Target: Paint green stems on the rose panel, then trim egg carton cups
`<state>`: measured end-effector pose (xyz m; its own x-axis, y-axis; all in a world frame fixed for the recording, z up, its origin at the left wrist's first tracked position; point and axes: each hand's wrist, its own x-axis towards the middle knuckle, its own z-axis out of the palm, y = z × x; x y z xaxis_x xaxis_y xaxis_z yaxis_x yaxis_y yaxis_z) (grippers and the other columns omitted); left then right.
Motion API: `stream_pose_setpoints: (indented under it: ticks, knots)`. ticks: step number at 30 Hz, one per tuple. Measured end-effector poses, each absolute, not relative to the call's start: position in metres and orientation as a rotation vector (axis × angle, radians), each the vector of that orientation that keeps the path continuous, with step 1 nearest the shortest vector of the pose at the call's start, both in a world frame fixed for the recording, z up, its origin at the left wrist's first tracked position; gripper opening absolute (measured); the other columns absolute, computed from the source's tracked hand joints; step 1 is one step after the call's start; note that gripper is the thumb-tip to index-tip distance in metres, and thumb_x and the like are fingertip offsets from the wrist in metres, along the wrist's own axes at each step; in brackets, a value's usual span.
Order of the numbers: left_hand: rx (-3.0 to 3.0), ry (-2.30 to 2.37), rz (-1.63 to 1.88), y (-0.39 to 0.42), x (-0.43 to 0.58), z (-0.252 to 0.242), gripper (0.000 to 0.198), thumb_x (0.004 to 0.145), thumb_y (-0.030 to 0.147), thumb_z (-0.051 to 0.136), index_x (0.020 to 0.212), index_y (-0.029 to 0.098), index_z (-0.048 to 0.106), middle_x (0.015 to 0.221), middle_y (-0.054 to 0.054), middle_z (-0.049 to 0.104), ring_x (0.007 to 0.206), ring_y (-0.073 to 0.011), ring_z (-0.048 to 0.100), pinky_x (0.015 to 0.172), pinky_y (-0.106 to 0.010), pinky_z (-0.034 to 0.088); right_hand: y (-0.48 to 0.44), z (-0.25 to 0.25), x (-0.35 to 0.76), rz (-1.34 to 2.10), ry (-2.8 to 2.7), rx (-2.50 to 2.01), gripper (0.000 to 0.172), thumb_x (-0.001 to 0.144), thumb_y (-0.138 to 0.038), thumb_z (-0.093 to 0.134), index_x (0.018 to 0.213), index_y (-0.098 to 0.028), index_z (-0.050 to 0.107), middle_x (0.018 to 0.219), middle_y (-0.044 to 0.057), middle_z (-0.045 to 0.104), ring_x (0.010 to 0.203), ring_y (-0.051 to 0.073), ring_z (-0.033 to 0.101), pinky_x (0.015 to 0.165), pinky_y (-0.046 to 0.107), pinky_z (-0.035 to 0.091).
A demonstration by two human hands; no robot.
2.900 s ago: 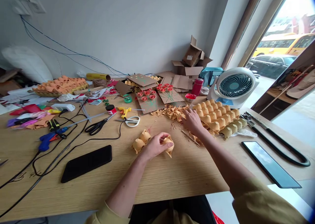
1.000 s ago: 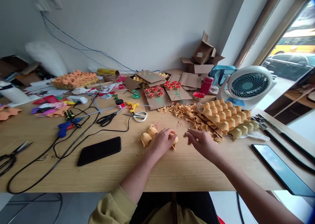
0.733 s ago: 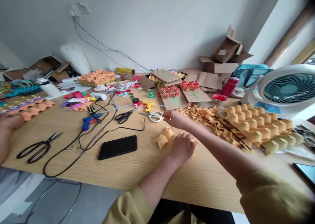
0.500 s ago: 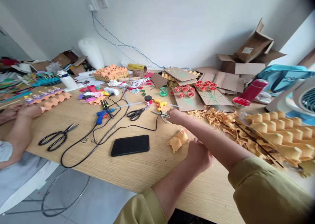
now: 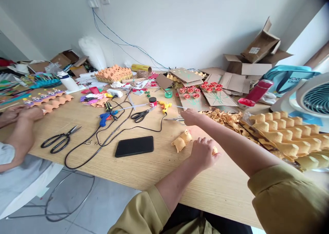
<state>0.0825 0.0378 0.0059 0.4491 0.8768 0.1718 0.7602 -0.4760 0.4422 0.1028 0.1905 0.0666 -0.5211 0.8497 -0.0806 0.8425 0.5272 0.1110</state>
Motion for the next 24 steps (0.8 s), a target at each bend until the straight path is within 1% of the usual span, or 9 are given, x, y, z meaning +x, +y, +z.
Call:
stream_pose_setpoints:
  ticks: [2,4,6,9,12,14,17,20,24]
  knots:
    - [2.418,1.397,0.552,0.038,0.082,0.006,0.047,0.088,0.053,0.06,0.115,0.015,0.061,0.112,-0.014,0.066,0.106,-0.0315,0.059,0.09,-0.045,0.051,0.183,0.078,0.126,0.102,2.628,1.534,0.027,0.083,-0.018,0.071,0.108,-0.01,0.069,0.104,0.017,0.072,0.102,0.028,0.067,0.087,0.035,0.05]
    - [2.424,1.377,0.563,0.038,0.082,0.007,0.047,0.09,0.052,0.06,0.12,0.015,0.06,0.115,-0.014,0.066,0.109,-0.0309,0.059,0.095,-0.044,0.049,0.17,0.088,0.156,0.118,2.63,1.632,0.03,0.082,-0.016,0.068,0.112,-0.011,0.069,0.107,0.018,0.073,0.105,0.03,0.066,0.087,0.034,0.047]
    - [2.415,1.335,0.581,0.039,0.081,0.008,0.047,0.09,0.049,0.061,0.123,0.016,0.059,0.116,-0.014,0.066,0.111,-0.03,0.059,0.099,-0.043,0.047,0.152,0.094,0.192,0.11,2.624,1.746,0.03,0.085,-0.024,0.064,0.114,-0.015,0.068,0.109,0.014,0.074,0.102,0.027,0.066,0.083,0.031,0.045]
    - [2.374,1.279,0.674,0.04,0.079,0.011,0.043,0.091,0.046,0.061,0.121,0.015,0.06,0.115,-0.013,0.068,0.109,-0.0281,0.061,0.1,-0.041,0.047,0.114,0.094,0.246,0.03,2.592,1.982,0.029,0.091,-0.042,0.057,0.107,-0.022,0.07,0.088,0.005,0.073,0.08,0.021,0.065,0.067,0.028,0.043]
    - [2.299,1.238,0.838,0.045,0.074,0.013,0.03,0.094,0.034,0.059,0.117,0.015,0.062,0.119,-0.012,0.068,0.113,-0.0257,0.061,0.104,-0.039,0.045,0.074,0.082,0.282,-0.541,2.748,2.369,0.032,0.084,-0.053,0.065,0.088,-0.021,0.066,0.069,-0.001,0.061,0.062,0.015,0.053,0.057,0.026,0.037]
    - [2.255,1.219,0.937,0.05,0.071,0.012,0.024,0.095,0.029,0.058,0.114,0.016,0.063,0.118,-0.011,0.069,0.115,-0.0249,0.061,0.105,-0.04,0.045,0.054,0.07,0.292,-1.089,2.822,2.441,0.039,0.079,-0.058,0.07,0.084,-0.02,0.062,0.066,-0.002,0.056,0.058,0.013,0.047,0.052,0.025,0.034]
    - [2.226,1.207,0.984,0.055,0.067,0.008,0.02,0.095,0.028,0.058,0.11,0.016,0.064,0.116,-0.012,0.069,0.112,-0.0251,0.063,0.103,-0.042,0.047,0.036,0.052,0.289,-1.711,2.788,2.407,0.045,0.077,-0.062,0.072,0.083,-0.019,0.06,0.068,-0.001,0.058,0.057,0.012,0.048,0.05,0.025,0.033]
    - [2.251,1.166,0.9,0.056,0.066,0.004,0.026,0.091,0.03,0.064,0.113,0.017,0.063,0.117,-0.011,0.069,0.111,-0.0258,0.063,0.101,-0.042,0.048,0.029,0.041,0.28,-2.016,2.714,2.38,0.048,0.075,-0.064,0.074,0.084,-0.019,0.06,0.071,0.001,0.063,0.06,0.012,0.053,0.052,0.025,0.038]
    - [2.328,1.122,0.782,0.05,0.066,0.003,0.042,0.082,0.033,0.075,0.12,0.02,0.061,0.119,-0.01,0.066,0.112,-0.0272,0.061,0.1,-0.043,0.048,0.024,0.038,0.274,-2.195,2.61,2.358,0.047,0.078,-0.065,0.071,0.082,-0.02,0.059,0.068,0.001,0.064,0.058,0.012,0.054,0.052,0.025,0.042]
